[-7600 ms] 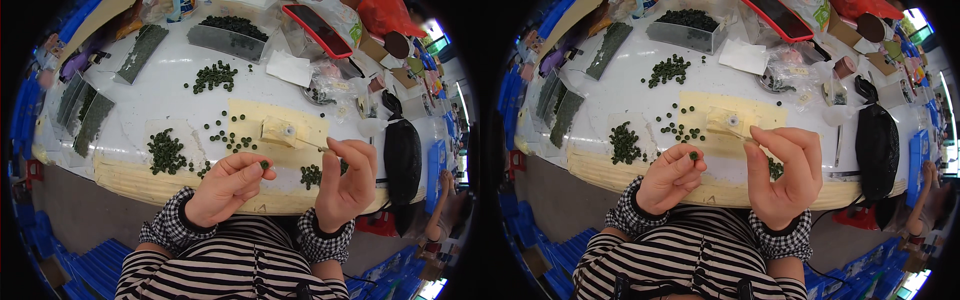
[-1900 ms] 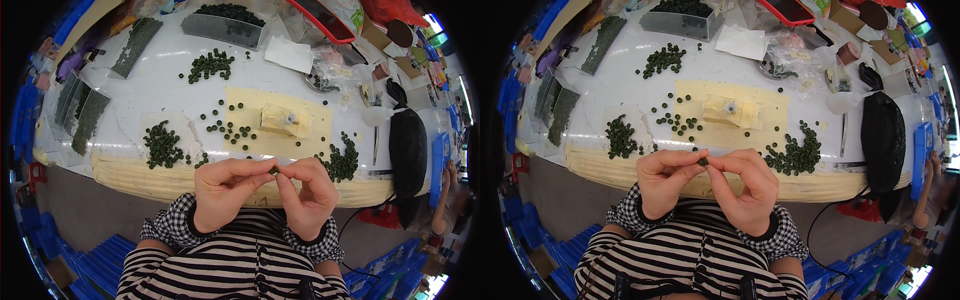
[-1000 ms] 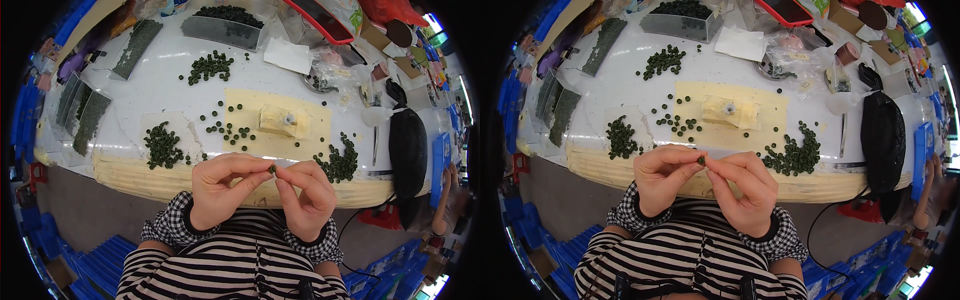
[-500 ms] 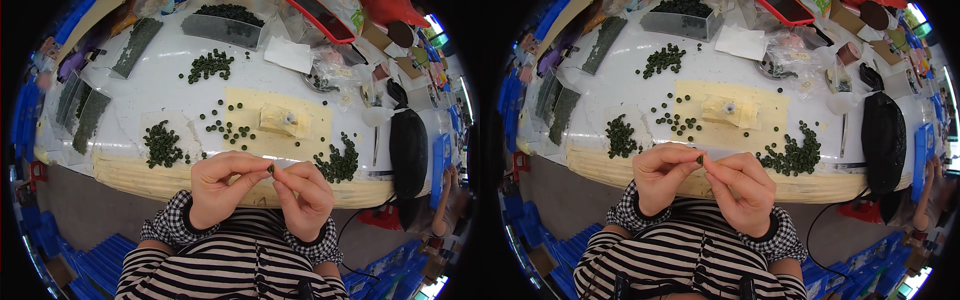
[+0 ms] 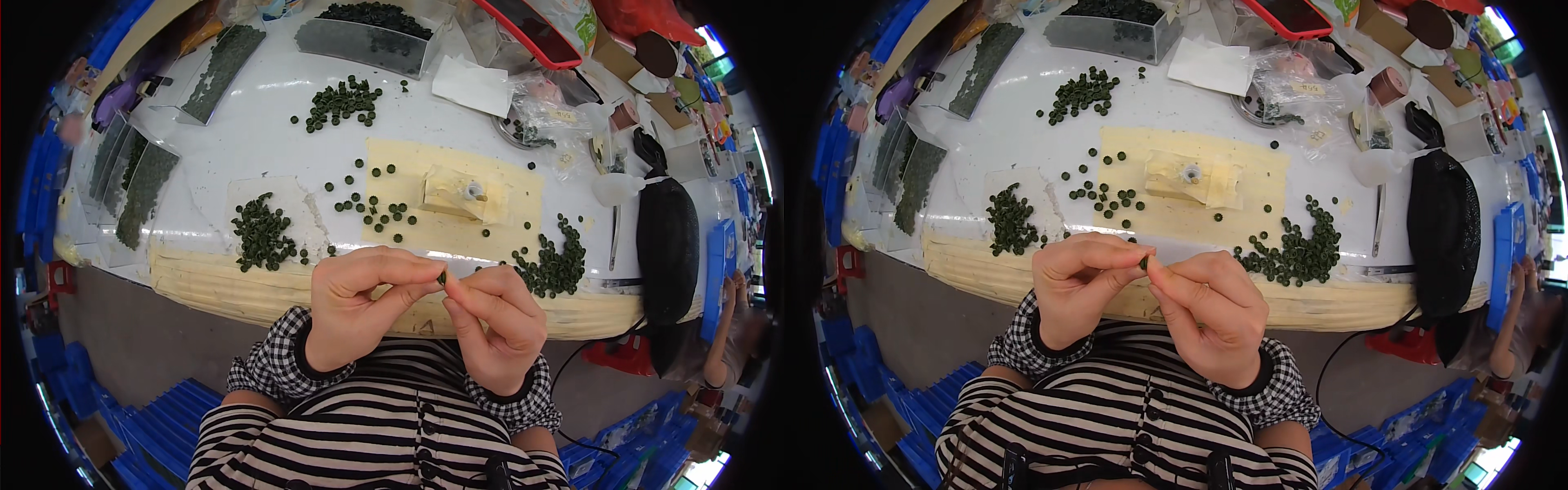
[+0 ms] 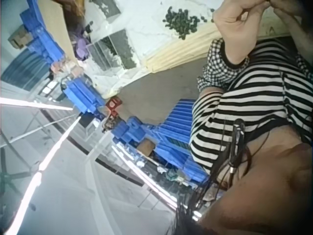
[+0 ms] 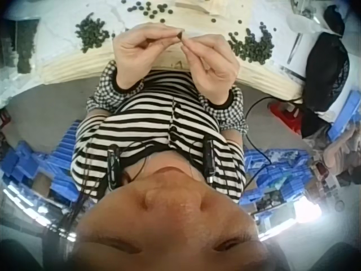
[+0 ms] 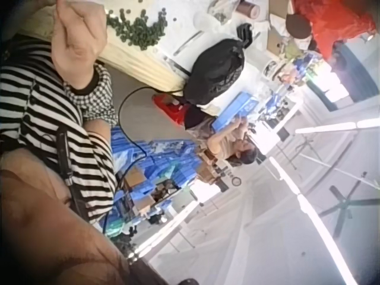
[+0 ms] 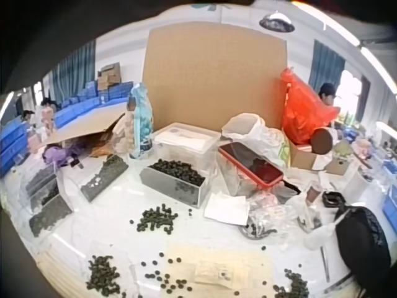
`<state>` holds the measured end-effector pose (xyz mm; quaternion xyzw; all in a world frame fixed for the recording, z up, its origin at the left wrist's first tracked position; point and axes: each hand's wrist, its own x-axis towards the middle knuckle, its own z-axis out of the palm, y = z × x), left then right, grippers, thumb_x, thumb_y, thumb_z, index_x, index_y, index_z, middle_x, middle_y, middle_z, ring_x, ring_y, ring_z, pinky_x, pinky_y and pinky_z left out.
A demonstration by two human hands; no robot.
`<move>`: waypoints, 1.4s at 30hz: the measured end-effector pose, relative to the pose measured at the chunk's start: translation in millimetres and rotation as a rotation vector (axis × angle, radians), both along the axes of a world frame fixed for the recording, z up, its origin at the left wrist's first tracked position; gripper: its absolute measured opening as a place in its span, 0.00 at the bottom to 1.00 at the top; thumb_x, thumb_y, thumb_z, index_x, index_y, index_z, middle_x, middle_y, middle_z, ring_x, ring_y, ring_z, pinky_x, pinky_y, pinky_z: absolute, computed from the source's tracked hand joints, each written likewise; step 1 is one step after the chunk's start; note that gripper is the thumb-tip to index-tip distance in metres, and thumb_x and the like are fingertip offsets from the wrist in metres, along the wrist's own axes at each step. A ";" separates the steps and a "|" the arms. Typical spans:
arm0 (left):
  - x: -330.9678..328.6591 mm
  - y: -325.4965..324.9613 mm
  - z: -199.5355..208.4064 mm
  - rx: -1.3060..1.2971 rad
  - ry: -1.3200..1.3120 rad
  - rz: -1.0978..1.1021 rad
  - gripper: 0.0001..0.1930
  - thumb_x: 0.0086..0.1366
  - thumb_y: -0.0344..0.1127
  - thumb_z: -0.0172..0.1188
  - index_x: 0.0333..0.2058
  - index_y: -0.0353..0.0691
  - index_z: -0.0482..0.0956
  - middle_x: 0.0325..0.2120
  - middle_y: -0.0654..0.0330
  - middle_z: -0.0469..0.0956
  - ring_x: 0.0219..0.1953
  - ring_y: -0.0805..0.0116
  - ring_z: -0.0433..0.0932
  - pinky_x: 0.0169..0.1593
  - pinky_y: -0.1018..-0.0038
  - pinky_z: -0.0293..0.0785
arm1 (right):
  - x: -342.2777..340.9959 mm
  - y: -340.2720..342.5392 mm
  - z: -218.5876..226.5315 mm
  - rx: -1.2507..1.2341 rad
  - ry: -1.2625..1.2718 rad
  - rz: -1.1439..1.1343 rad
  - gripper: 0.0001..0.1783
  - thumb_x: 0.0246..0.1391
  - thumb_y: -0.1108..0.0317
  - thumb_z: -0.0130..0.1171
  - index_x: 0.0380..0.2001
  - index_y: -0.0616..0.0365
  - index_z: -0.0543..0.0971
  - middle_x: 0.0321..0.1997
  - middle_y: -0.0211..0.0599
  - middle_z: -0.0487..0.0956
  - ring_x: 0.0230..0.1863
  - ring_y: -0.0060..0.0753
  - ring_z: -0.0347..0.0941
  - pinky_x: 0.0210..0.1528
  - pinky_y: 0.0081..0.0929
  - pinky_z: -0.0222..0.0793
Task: Manually assembling small green plastic components into a white frame at a factory workbench.
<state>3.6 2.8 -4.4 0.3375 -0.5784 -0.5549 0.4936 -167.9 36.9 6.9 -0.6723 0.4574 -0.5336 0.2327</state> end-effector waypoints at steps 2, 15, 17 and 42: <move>-0.2 0.0 -1.4 0.019 0.042 -0.009 0.11 0.58 0.17 0.63 0.39 0.33 0.84 0.36 0.53 0.83 0.38 0.71 0.82 0.42 0.80 0.78 | -0.6 0.2 -0.4 0.022 -0.024 0.013 0.18 0.43 0.84 0.67 0.41 0.61 0.84 0.29 0.34 0.79 0.29 0.28 0.72 0.30 0.22 0.65; 0.2 -0.4 -2.2 0.113 0.186 -0.081 0.10 0.60 0.17 0.61 0.41 0.27 0.81 0.39 0.50 0.81 0.42 0.68 0.81 0.47 0.77 0.78 | -2.5 -1.7 -1.2 -0.026 -0.008 0.030 0.19 0.45 0.83 0.67 0.43 0.60 0.84 0.31 0.33 0.79 0.29 0.29 0.71 0.31 0.22 0.66; -0.6 0.0 -2.6 0.164 0.229 -0.086 0.10 0.60 0.17 0.61 0.41 0.27 0.81 0.39 0.50 0.81 0.42 0.68 0.81 0.48 0.77 0.78 | -2.8 -4.3 -1.2 -0.097 0.082 0.006 0.19 0.43 0.82 0.68 0.42 0.59 0.84 0.30 0.33 0.79 0.29 0.30 0.71 0.31 0.23 0.66; 1.0 -2.7 -0.1 0.073 0.106 -0.067 0.08 0.59 0.17 0.63 0.38 0.29 0.83 0.36 0.50 0.83 0.38 0.68 0.82 0.42 0.78 0.78 | -8.0 -8.2 -7.7 -0.161 0.115 0.067 0.21 0.40 0.82 0.69 0.43 0.60 0.84 0.30 0.31 0.78 0.28 0.30 0.71 0.30 0.25 0.67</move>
